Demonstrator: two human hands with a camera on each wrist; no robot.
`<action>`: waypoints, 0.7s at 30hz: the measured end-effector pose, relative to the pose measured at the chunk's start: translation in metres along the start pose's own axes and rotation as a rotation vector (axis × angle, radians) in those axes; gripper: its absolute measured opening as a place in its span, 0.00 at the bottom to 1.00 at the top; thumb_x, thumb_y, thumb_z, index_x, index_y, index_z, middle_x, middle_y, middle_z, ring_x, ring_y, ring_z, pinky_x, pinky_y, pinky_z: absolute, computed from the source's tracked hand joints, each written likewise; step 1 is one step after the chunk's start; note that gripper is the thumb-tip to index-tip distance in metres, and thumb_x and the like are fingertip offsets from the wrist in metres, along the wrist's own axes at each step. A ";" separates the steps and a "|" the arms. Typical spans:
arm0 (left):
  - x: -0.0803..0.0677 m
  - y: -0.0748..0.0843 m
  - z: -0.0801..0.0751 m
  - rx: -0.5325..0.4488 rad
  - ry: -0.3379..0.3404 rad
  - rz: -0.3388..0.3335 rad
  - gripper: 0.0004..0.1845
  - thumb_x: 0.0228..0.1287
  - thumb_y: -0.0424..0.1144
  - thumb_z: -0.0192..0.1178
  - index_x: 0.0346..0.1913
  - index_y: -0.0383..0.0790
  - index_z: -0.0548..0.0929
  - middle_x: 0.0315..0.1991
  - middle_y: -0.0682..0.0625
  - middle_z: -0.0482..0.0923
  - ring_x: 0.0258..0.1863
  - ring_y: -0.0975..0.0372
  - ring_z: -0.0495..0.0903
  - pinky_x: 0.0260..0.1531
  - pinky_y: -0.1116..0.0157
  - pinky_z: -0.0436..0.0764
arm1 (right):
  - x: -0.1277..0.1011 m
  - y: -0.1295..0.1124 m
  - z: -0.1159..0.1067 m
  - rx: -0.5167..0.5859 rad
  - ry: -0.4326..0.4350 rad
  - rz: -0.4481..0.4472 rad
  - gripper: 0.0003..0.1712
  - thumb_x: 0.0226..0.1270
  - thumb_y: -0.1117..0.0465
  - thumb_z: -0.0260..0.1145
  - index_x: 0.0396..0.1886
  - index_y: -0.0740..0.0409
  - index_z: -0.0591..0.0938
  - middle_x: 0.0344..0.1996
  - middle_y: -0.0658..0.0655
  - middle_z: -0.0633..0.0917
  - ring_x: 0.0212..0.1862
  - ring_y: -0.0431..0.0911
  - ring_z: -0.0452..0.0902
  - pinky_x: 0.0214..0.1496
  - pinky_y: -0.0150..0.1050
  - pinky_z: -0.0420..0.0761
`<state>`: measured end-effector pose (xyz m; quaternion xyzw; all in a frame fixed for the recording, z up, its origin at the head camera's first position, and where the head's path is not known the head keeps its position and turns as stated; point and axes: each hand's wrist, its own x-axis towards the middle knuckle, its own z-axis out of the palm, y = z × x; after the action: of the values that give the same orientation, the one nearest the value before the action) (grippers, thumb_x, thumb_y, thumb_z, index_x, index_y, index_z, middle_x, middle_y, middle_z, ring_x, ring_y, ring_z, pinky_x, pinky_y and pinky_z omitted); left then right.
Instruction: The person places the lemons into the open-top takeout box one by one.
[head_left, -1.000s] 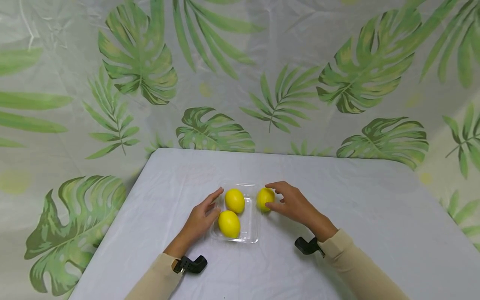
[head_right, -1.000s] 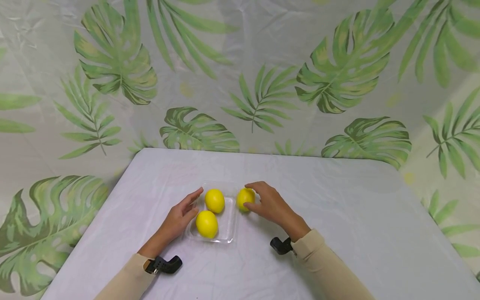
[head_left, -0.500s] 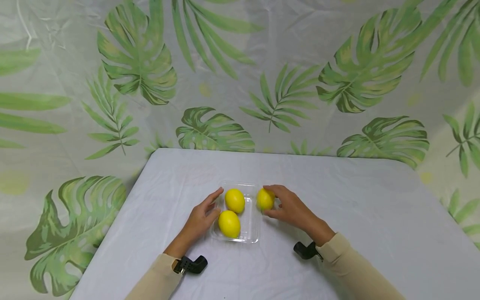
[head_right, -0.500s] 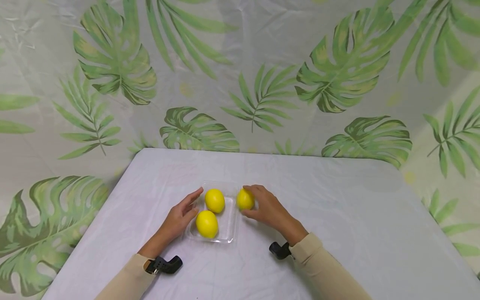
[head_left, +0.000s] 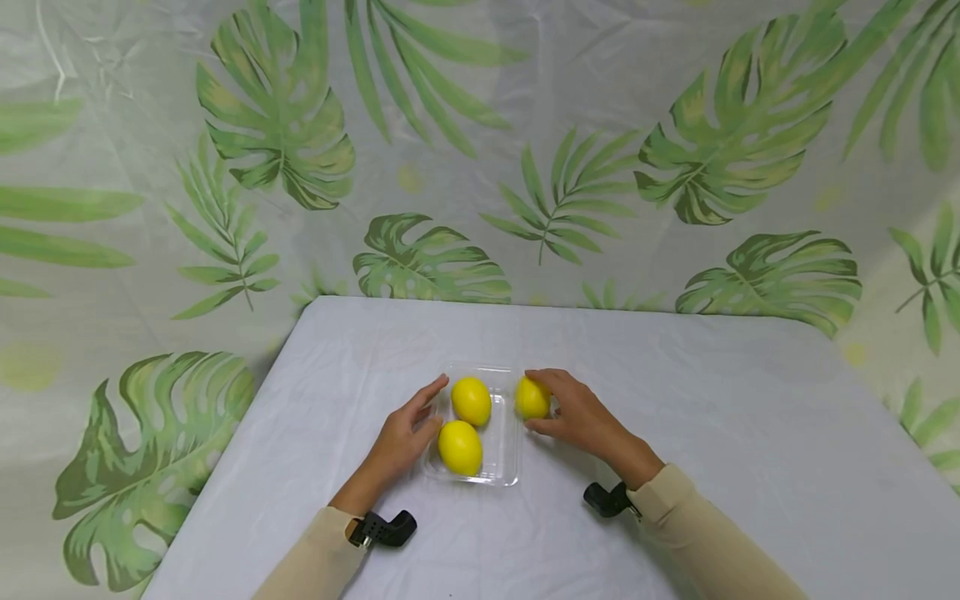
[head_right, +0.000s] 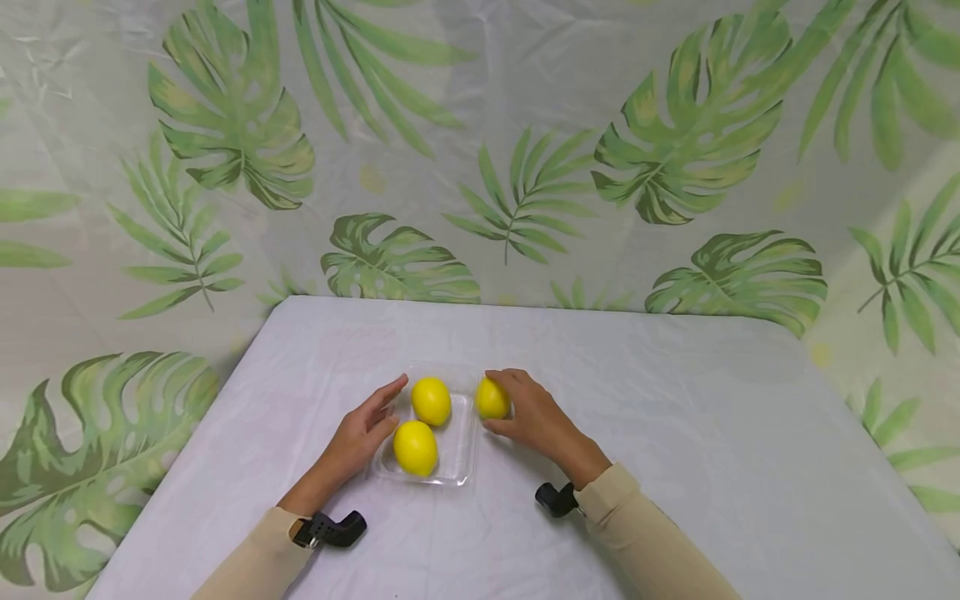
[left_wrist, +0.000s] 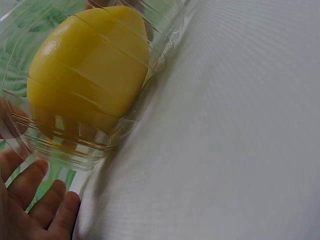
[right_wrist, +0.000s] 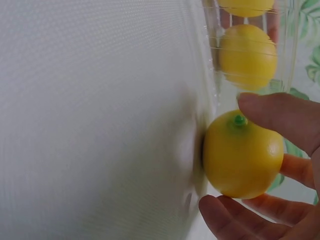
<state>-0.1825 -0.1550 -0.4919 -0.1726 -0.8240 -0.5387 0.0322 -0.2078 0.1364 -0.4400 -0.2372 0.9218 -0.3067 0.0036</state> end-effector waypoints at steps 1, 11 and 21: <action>0.000 0.000 0.000 0.000 0.000 -0.003 0.30 0.68 0.34 0.52 0.72 0.53 0.65 0.71 0.63 0.60 0.70 0.65 0.61 0.66 0.61 0.67 | 0.000 0.000 0.000 -0.001 0.004 -0.005 0.41 0.53 0.57 0.76 0.67 0.57 0.70 0.62 0.60 0.73 0.59 0.52 0.72 0.49 0.44 0.83; -0.001 0.003 0.001 -0.005 0.006 0.014 0.29 0.68 0.31 0.52 0.72 0.47 0.65 0.72 0.54 0.61 0.70 0.58 0.61 0.66 0.56 0.66 | 0.002 0.002 0.002 0.007 0.000 -0.003 0.42 0.53 0.59 0.76 0.68 0.58 0.69 0.62 0.61 0.73 0.57 0.52 0.73 0.48 0.43 0.84; -0.006 0.039 -0.007 -0.020 -0.014 0.008 0.28 0.67 0.28 0.51 0.71 0.35 0.65 0.72 0.44 0.61 0.70 0.52 0.61 0.66 0.51 0.66 | 0.002 0.002 0.003 0.028 0.002 -0.006 0.43 0.52 0.63 0.76 0.68 0.59 0.68 0.62 0.62 0.72 0.56 0.52 0.73 0.48 0.42 0.84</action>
<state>-0.1657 -0.1491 -0.4562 -0.1797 -0.8181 -0.5456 0.0268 -0.2102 0.1348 -0.4433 -0.2393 0.9167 -0.3199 0.0050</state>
